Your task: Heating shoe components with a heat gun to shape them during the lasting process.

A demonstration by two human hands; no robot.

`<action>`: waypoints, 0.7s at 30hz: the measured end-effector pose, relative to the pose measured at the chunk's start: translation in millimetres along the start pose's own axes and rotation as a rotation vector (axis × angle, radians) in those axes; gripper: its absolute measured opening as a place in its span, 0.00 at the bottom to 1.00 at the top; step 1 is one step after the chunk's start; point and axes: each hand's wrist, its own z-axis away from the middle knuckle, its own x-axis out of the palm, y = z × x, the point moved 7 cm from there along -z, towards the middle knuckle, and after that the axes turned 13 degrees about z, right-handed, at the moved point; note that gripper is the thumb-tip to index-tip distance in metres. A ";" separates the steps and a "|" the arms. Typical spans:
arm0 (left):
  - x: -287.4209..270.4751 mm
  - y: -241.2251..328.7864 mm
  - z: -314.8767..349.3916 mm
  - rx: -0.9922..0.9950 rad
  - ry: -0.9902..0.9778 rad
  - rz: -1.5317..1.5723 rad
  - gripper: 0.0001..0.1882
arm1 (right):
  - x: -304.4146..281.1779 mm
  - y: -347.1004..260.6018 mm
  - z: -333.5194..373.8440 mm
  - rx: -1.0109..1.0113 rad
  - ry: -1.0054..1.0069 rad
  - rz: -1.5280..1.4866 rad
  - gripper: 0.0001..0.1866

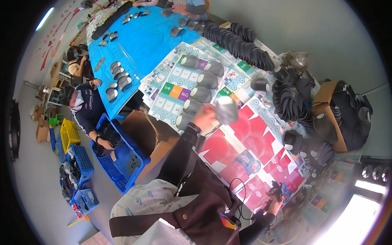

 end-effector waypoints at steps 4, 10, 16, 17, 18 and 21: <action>-52.1 72.0 -30.3 0.074 0.268 0.401 0.23 | -7.5 12.7 6.6 0.009 0.033 0.047 0.15; -292.4 86.2 -124.8 0.483 0.400 0.687 0.18 | 31.1 8.1 2.6 0.007 -0.067 0.081 0.13; -231.5 -7.2 -230.7 0.177 0.924 0.690 0.17 | -12.3 9.9 34.6 0.051 0.138 0.095 0.12; -241.6 -10.5 -237.8 0.176 0.928 0.691 0.17 | -9.4 10.6 33.2 0.052 0.136 0.099 0.12; -252.2 -16.3 -247.6 0.217 0.890 0.712 0.18 | -11.5 13.2 35.3 0.048 0.155 0.134 0.12; -336.2 85.6 -233.4 0.844 0.640 -0.390 0.18 | 18.9 10.9 23.7 0.061 0.010 0.101 0.11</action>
